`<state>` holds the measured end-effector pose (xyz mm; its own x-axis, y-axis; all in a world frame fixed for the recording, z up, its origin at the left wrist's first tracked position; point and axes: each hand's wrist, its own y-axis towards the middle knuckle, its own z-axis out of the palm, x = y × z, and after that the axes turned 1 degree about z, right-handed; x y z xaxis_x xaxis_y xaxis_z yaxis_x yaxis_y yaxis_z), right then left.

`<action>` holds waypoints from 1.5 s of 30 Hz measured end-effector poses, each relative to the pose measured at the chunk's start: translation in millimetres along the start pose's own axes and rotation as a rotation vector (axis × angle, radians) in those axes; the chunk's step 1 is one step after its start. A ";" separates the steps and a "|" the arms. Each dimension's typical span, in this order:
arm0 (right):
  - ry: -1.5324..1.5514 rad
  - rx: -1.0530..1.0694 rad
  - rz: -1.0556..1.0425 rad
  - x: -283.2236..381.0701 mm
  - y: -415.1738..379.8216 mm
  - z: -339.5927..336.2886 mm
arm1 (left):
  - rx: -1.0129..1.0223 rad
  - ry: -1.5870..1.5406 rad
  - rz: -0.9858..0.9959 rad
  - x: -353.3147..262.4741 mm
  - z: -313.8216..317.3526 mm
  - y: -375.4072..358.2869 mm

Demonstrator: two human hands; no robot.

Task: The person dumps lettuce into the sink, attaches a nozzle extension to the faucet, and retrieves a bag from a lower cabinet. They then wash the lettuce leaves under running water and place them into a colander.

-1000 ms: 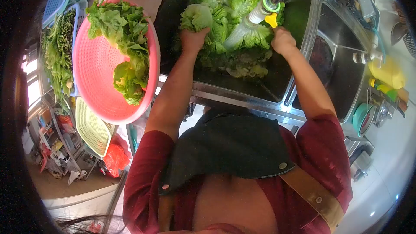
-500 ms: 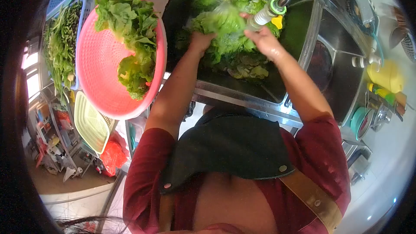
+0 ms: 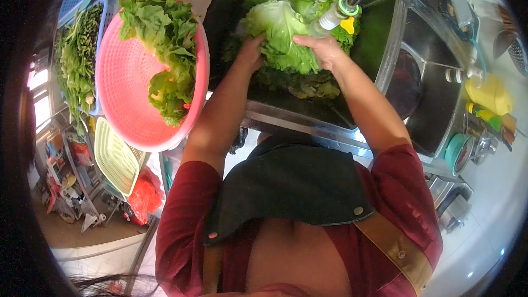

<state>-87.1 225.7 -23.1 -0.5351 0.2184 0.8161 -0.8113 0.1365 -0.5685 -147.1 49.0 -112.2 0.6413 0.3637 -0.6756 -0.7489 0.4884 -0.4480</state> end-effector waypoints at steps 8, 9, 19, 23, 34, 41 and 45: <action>-0.570 -0.039 -0.272 -12.3 21.6 -4.6 | 0.038 0.107 -0.007 -20.3 22.6 -15.8; -0.649 -0.010 -0.319 -11.6 23.0 -6.7 | 0.061 0.268 0.093 -19.3 26.9 -17.9; -1.192 -0.173 -0.032 -131.4 88.1 -85.9 | -0.591 0.229 0.155 -5.9 -24.7 17.9; -1.121 -0.070 0.209 -100.0 68.5 -79.4 | -0.610 0.337 0.282 -19.5 -13.2 9.1; -1.483 -0.153 -0.407 -102.0 91.8 -35.2 | -0.458 0.738 0.560 -11.3 -7.2 10.2; -1.451 0.065 -0.510 -134.8 87.6 -54.0 | -0.506 0.724 0.525 -28.5 1.9 -1.8; -0.989 0.356 -0.135 -20.0 25.7 -41.4 | -0.458 0.905 0.504 -18.5 -8.5 3.5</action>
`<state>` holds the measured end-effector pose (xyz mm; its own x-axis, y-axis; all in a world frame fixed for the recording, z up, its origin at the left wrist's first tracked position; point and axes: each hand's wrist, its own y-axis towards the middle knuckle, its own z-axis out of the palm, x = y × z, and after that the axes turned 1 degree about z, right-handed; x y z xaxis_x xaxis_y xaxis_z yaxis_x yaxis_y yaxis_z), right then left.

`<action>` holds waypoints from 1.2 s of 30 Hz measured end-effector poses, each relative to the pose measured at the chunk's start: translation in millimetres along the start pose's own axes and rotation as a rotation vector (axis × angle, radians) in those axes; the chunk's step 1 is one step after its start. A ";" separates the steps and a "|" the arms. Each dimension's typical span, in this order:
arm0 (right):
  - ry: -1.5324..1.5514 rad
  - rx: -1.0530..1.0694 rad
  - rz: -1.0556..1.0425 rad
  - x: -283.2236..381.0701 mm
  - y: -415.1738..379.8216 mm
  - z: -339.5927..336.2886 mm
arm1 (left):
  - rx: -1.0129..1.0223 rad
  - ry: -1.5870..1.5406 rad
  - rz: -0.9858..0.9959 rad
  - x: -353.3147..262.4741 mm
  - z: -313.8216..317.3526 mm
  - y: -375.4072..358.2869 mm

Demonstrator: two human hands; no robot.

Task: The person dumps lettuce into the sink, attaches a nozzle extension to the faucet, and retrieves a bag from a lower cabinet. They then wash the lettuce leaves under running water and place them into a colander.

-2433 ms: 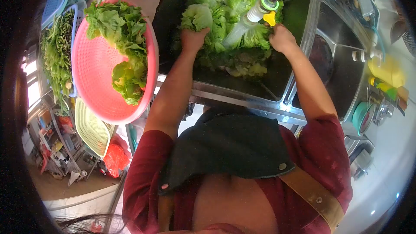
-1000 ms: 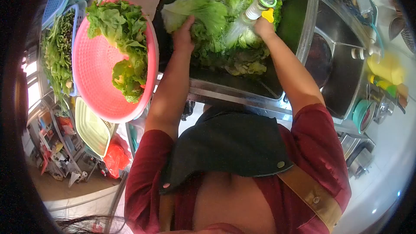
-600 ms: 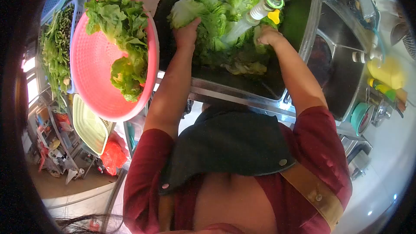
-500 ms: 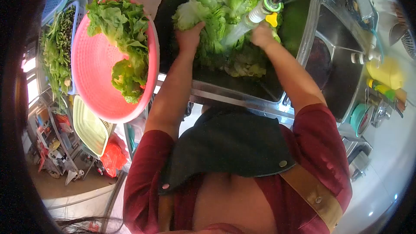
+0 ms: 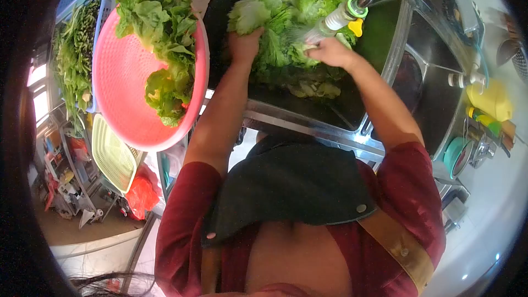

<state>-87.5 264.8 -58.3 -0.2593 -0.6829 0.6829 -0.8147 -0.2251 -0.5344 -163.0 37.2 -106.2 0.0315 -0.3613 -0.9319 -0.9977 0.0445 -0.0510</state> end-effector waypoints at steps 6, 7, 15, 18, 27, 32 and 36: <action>0.265 -0.023 -0.027 50.9 13.4 -26.9 | 0.687 -0.140 0.105 1.4 14.7 -7.7; 0.173 -0.094 -0.065 44.5 25.1 -26.4 | 0.731 -0.210 -0.043 0.6 14.2 -10.2; 0.098 -0.655 -0.109 28.3 40.4 -7.4 | 0.753 -0.484 -0.526 -45.5 3.4 -28.6; 0.276 -1.018 -0.166 18.7 39.8 4.2 | 0.756 -0.551 -0.378 -32.1 14.2 -29.9; 1.228 -0.545 0.047 -32.2 20.1 26.5 | 0.508 -0.662 -0.625 -96.1 26.1 -32.3; 1.640 -0.717 0.087 -8.4 -0.2 -37.7 | 0.763 -0.742 -0.701 -59.3 76.9 -70.6; 1.358 -0.550 -0.031 -25.2 -24.9 -67.4 | 0.654 -0.462 -0.754 -37.0 70.5 -48.2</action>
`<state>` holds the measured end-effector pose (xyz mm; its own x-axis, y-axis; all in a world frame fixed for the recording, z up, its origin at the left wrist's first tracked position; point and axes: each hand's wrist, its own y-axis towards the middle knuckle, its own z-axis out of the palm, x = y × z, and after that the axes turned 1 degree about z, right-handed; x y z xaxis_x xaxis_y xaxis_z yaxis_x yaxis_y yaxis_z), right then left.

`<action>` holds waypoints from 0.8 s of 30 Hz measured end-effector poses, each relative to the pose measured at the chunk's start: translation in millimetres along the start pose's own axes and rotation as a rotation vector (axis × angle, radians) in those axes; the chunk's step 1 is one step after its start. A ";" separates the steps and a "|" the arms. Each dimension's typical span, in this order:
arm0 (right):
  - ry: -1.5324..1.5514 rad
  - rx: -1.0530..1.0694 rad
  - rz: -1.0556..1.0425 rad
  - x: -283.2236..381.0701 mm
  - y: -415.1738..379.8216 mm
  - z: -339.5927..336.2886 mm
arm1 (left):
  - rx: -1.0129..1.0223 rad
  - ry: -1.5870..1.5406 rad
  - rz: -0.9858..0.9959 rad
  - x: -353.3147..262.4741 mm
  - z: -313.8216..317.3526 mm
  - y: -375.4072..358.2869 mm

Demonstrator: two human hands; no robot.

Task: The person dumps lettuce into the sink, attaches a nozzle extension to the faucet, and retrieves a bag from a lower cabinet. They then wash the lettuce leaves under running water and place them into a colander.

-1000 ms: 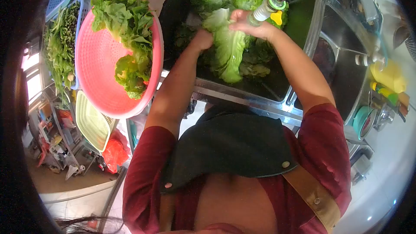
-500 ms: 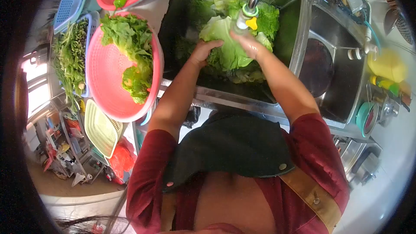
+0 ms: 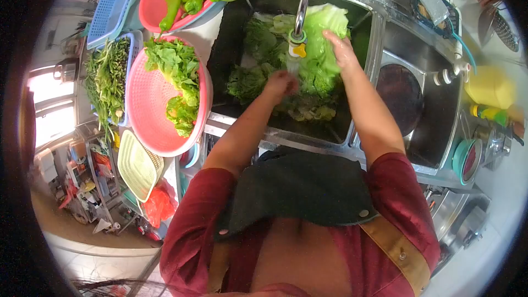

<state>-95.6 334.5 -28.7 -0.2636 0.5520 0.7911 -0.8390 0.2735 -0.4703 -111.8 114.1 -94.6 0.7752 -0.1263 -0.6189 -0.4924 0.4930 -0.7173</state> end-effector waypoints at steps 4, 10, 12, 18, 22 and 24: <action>-0.831 0.233 -0.140 -18.8 -22.5 6.8 | -0.335 0.423 0.752 -22.0 -3.2 -10.4; -1.014 0.318 -0.347 -52.5 -49.1 40.5 | -0.094 1.020 0.485 -70.5 1.2 -63.2; -0.966 0.273 -0.381 -47.9 -69.0 55.2 | -0.119 1.161 0.497 -76.3 5.7 -84.3; -0.968 0.410 -0.300 -15.9 -130.4 69.6 | -0.060 1.304 0.891 -94.7 13.2 -161.9; -0.570 0.391 -0.281 -5.0 -142.7 48.2 | -0.138 1.148 1.014 -146.4 -9.4 -234.3; -0.402 0.448 -0.199 2.3 -149.6 64.1 | -0.206 0.841 1.090 -168.7 -36.4 -263.5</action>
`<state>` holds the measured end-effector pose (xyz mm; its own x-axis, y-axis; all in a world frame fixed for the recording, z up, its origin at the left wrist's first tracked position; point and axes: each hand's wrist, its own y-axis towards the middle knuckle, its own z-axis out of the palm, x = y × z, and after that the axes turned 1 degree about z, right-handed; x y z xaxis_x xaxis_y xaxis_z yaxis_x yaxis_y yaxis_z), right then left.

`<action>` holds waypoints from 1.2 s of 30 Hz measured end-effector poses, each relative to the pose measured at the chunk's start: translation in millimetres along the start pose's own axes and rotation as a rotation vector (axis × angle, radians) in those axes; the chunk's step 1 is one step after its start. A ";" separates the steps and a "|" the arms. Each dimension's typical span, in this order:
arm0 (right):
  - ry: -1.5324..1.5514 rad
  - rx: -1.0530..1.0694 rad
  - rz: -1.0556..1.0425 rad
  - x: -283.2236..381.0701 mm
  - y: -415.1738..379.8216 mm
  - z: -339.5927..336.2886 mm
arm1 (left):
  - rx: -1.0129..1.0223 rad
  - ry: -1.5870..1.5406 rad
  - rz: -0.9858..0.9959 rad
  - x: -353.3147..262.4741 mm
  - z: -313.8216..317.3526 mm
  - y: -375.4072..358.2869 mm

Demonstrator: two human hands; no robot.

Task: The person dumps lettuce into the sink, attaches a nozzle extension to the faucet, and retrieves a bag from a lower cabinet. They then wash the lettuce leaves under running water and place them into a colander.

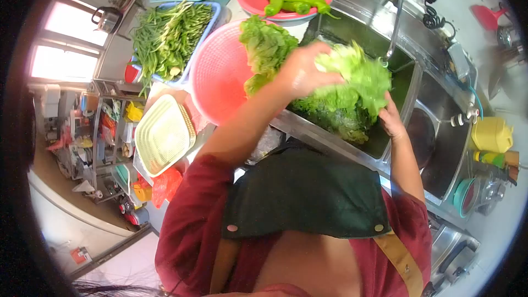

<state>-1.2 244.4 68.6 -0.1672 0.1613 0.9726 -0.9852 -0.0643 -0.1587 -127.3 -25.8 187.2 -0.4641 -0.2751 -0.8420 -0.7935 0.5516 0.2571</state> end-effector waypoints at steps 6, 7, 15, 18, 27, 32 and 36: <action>-0.099 0.234 -0.192 50.4 51.0 101.6 | -0.176 -0.815 -0.189 78.3 -107.6 -31.6; -0.138 0.248 -0.233 56.1 63.1 119.2 | -0.172 -0.936 -0.201 89.3 -116.3 -43.0; -0.336 0.161 -0.141 24.2 84.7 162.9 | -0.095 -0.354 -0.910 206.8 -117.0 -87.1; -0.397 0.043 -0.050 -5.1 66.5 117.8 | -0.234 0.258 -0.668 197.3 -115.4 -79.4; -0.990 -0.246 0.352 -167.9 46.6 -47.9 | -0.124 -0.360 -0.668 179.4 -52.8 -74.6; -0.556 -0.145 0.621 -209.2 112.8 2.0 | 0.129 0.367 -0.727 93.1 -65.0 -40.3; -0.817 -0.240 0.419 -260.6 160.8 32.6 | -0.053 0.149 -0.858 123.6 -62.1 -56.2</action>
<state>-114.8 159.8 -204.8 -0.5213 -0.5737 0.6318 -0.8471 0.2583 -0.4644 -164.5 -139.7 98.2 0.2584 -0.6812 -0.6850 -0.9081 0.0707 -0.4128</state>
